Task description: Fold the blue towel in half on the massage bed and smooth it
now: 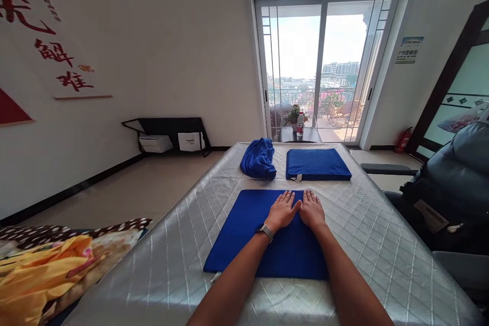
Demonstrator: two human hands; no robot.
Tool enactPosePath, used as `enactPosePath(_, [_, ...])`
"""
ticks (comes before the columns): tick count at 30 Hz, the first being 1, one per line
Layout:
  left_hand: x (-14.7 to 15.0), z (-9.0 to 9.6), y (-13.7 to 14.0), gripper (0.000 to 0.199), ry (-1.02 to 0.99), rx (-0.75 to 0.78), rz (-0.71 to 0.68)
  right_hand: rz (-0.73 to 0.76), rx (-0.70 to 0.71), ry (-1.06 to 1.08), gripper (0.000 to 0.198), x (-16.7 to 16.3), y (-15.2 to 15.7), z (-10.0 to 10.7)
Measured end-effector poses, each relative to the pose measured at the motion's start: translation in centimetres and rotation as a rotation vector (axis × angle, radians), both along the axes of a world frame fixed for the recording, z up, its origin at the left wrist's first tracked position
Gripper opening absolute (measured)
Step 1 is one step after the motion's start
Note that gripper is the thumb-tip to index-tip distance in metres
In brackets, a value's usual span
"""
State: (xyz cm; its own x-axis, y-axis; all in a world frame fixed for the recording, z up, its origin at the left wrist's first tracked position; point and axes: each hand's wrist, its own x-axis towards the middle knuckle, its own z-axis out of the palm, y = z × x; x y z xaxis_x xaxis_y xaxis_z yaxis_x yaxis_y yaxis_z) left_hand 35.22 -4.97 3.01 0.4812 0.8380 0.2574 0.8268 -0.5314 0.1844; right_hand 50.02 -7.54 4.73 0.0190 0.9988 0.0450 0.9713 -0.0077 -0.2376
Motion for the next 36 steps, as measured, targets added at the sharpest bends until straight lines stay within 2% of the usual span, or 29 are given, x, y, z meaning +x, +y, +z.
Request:
enactPosePath(7, [-11.7,0.6,1.3,0.076,0.076,-0.073,0.255,-0.019,-0.015,0.015,0.069,-0.1,0.4,-0.1])
enactPosePath(11, [-15.9,0.2,1.8,0.081,0.069,-0.065,0.36,-0.02,-0.009,-0.011,0.07,0.0,0.8,-0.5])
enactPosePath(24, [-16.1,0.0,1.6,0.085,-0.017,-0.024,0.368,-0.031,-0.008,-0.1,0.069,0.0,1.0,-0.6])
enactPosePath(36, [-15.9,0.6,1.2,0.085,-0.025,-0.053,0.388,-0.053,-0.029,-0.112,0.067,-0.4,0.7,-0.2])
